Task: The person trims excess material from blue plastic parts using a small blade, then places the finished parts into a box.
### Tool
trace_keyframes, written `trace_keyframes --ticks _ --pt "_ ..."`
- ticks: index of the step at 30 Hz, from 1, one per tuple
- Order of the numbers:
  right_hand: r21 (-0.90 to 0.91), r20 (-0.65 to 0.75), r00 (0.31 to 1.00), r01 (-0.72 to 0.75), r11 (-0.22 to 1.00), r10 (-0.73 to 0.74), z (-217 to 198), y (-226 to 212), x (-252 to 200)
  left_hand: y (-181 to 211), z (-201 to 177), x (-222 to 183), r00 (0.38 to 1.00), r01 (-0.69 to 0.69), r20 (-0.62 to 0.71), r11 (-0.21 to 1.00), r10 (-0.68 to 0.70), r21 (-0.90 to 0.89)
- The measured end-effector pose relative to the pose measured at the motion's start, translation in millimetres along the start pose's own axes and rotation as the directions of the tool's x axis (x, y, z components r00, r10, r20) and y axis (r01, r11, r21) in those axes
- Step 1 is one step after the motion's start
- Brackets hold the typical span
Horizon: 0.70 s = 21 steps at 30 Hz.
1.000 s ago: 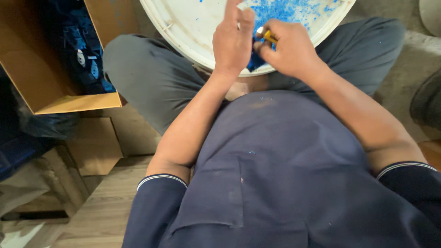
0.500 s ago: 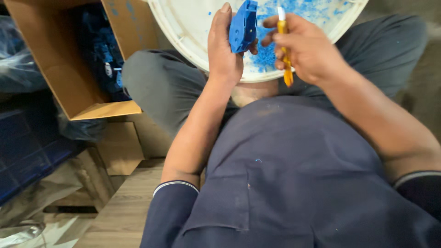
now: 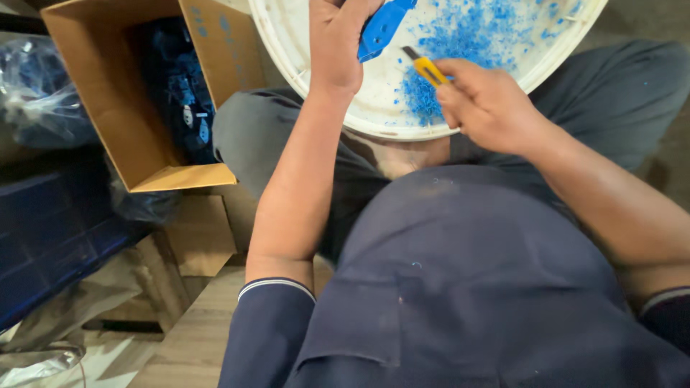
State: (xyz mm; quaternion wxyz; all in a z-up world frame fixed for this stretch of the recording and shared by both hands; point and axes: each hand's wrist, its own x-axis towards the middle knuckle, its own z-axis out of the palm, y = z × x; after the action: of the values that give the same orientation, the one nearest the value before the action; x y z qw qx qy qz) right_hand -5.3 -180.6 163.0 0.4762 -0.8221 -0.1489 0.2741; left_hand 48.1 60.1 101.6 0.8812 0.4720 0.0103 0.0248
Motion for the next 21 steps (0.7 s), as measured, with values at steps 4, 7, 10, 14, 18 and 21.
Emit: trace_keyframes --ticks 4,7,10,14,18,21 --pt "-0.42 -0.075 0.949 0.249 0.873 -0.307 1 -25 11 1 1 3 0.998 -0.063 -0.012 0.99 0.065 0.13" --pt "-0.487 -0.07 0.947 0.241 0.84 -0.313 0 -36 17 2 5 1 0.999 -0.042 0.037 0.988 0.037 0.151" --pt "-0.529 -0.042 0.964 0.203 0.824 -0.264 0 -37 20 2 7 0 0.999 -0.046 0.033 0.985 0.041 0.163" --pt "-0.377 -0.04 0.985 0.141 0.915 -0.168 4 -29 20 -1 10 -2 0.997 -0.067 0.046 0.987 0.061 0.147" --pt "0.065 0.107 0.994 -0.011 0.998 0.004 15 -18 21 -5 8 -4 0.999 -0.038 0.013 0.994 0.037 0.107" --pt "0.309 0.185 0.981 -0.108 0.945 0.051 21 -13 21 -4 7 -4 0.998 -0.058 0.012 0.994 0.057 0.088"
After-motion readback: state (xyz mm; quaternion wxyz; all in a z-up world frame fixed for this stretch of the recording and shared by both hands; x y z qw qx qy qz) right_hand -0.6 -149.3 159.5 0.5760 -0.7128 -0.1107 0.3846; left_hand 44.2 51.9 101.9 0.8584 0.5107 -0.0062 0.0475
